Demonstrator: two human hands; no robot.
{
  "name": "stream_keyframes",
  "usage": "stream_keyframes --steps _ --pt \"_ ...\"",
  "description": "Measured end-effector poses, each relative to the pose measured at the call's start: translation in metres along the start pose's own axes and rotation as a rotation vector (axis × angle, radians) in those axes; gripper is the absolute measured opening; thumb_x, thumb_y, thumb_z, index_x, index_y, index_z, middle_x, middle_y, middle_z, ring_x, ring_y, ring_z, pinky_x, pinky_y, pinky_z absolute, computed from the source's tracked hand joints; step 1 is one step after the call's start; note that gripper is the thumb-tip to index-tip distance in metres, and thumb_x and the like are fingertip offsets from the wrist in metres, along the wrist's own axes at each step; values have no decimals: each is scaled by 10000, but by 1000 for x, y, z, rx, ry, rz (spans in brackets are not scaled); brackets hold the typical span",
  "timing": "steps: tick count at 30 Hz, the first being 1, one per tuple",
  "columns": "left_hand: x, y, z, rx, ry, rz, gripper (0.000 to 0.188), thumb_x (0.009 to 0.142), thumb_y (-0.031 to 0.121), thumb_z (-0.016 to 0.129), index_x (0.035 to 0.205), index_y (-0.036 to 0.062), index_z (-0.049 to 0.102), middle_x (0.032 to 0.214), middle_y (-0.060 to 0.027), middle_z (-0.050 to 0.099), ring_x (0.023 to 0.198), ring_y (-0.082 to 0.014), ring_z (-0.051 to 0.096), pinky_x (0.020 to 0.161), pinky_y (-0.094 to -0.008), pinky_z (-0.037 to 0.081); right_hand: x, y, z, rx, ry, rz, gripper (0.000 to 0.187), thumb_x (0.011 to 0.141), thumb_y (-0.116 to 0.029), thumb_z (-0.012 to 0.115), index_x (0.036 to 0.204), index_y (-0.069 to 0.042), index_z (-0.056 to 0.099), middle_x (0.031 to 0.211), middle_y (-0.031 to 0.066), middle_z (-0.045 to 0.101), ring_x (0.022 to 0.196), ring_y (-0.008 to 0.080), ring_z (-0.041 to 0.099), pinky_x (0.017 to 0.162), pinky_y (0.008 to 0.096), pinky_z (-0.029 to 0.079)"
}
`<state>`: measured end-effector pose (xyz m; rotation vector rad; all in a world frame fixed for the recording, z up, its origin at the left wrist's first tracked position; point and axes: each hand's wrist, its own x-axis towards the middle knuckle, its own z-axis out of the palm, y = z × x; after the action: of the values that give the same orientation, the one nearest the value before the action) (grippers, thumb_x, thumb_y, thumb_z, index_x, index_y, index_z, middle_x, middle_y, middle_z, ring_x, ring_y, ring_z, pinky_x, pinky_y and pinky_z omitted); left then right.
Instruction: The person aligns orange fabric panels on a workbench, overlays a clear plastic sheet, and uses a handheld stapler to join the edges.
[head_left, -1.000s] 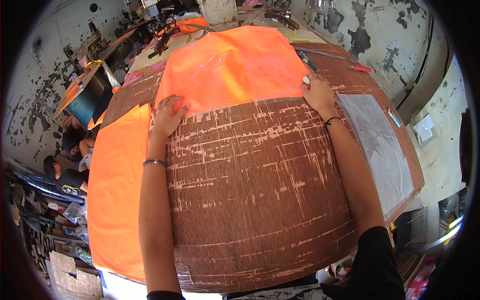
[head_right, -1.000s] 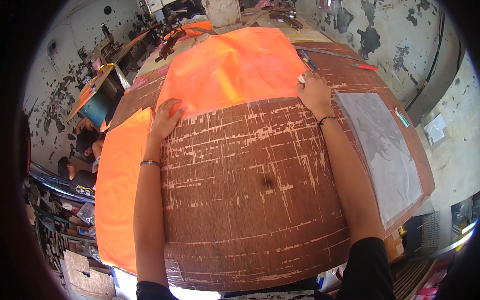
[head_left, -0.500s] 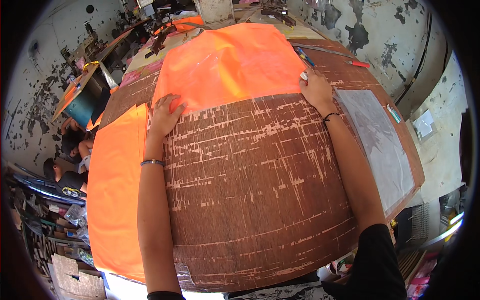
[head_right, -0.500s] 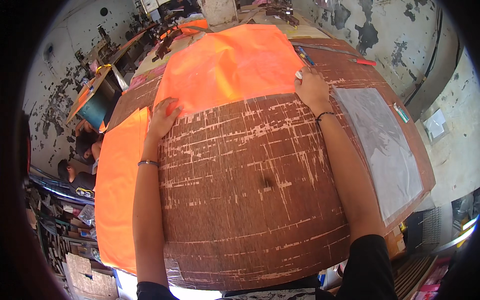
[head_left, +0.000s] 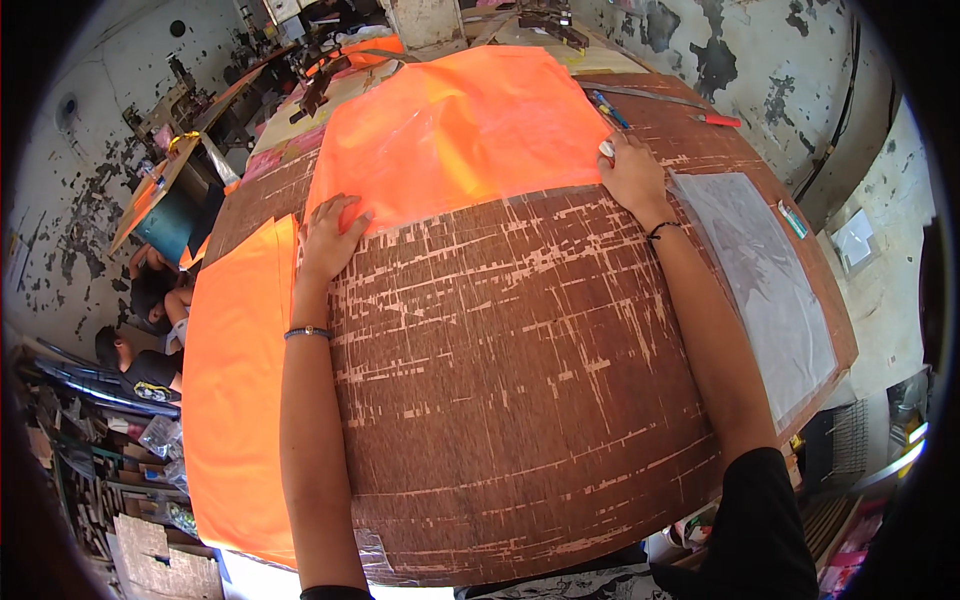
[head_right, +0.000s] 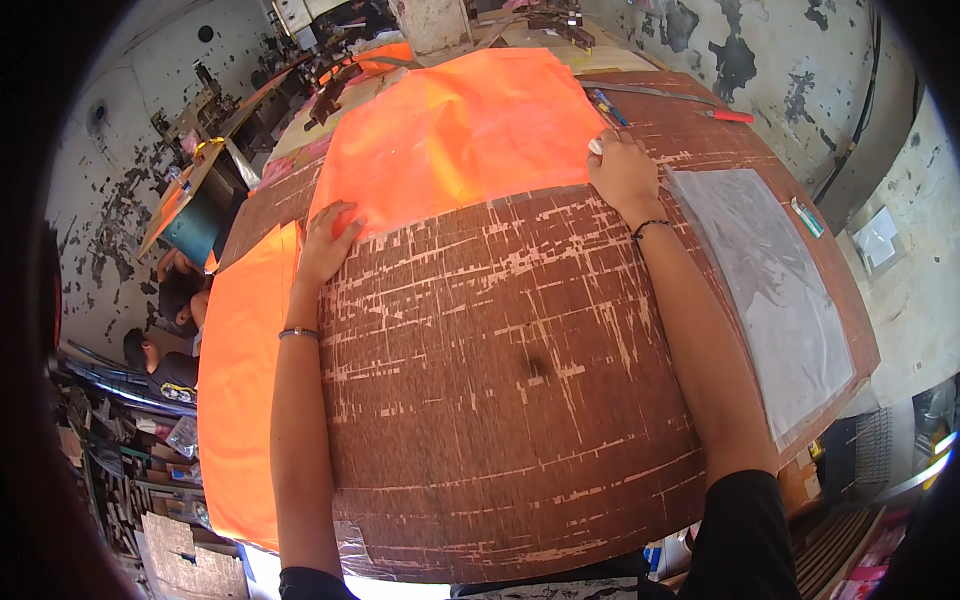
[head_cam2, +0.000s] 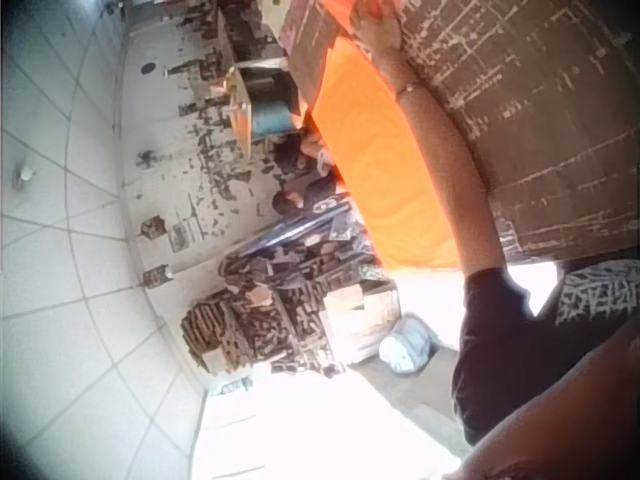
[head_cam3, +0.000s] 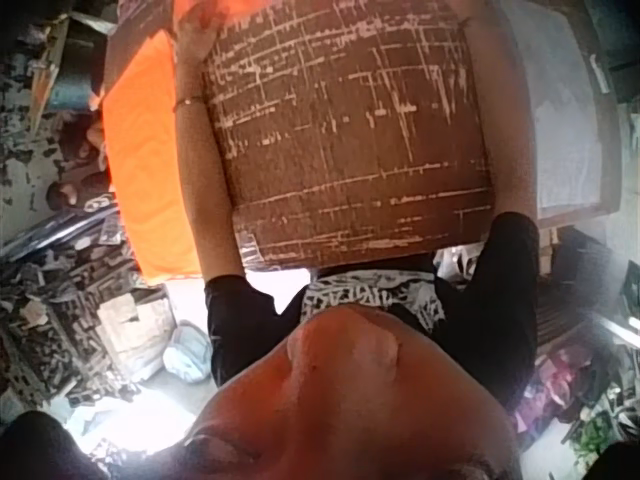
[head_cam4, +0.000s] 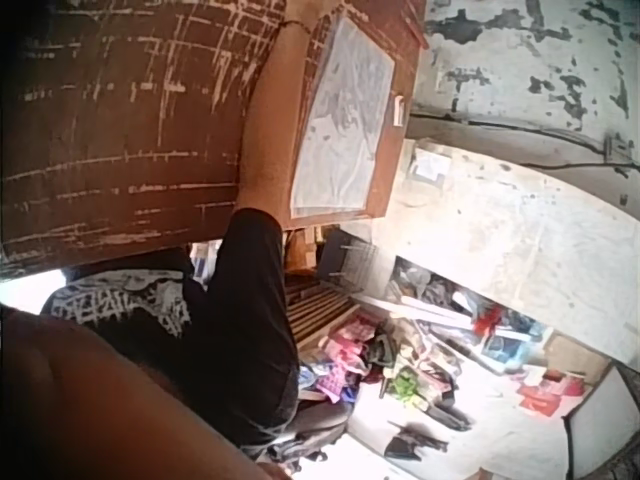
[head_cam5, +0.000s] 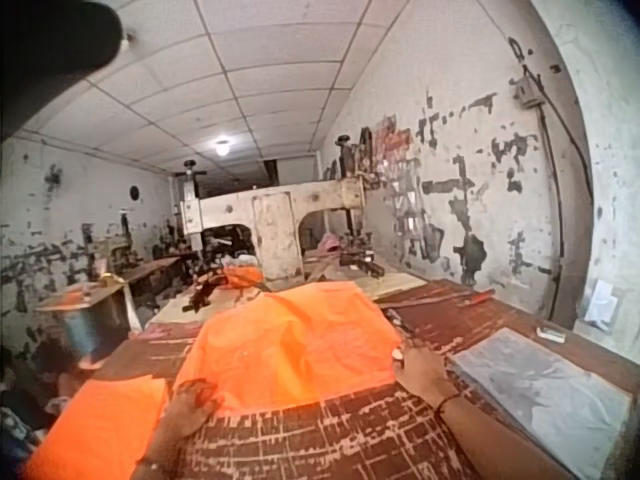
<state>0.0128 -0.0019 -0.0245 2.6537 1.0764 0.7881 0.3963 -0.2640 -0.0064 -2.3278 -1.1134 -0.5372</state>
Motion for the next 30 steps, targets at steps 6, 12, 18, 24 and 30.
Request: stream_keyframes --steps 6,12,18,24,30 --pt "0 -2 2 14 1 0 479 879 511 624 1244 200 618 1384 -49 528 1343 -282 414 1088 -605 233 0 0 -1 4 -28 8 328 841 -231 632 1129 -76 612 1158 141 628 1104 336 591 893 458 524" --pt "1 -1 0 15 -4 2 483 880 520 620 1247 207 616 1386 -49 525 1339 -281 419 1086 -597 241 0 0 -1 -4 -28 7 334 841 -232 635 1134 -75 613 1155 145 628 1105 340 589 885 457 529" --pt "0 4 0 24 3 -4 482 882 520 617 1248 205 615 1385 -48 527 1339 -281 419 1085 -599 241 0 1 0 -7 -33 12 334 841 -233 636 1133 -73 616 1153 144 629 1091 350 593 882 457 530" --pt "0 4 -3 38 1 -18 481 882 521 614 1244 204 619 1383 -48 529 1341 -280 416 1082 -610 235 1 -2 -2 -23 -43 2 329 850 -238 633 1133 -71 615 1154 141 628 1095 348 589 891 460 524" --pt "-3 13 -3 53 0 -28 479 880 517 619 1239 200 620 1383 -45 529 1341 -276 415 1078 -610 240 0 2 -1 -28 -45 -1 327 848 -239 636 1128 -71 619 1145 141 627 1096 340 590 891 459 522"
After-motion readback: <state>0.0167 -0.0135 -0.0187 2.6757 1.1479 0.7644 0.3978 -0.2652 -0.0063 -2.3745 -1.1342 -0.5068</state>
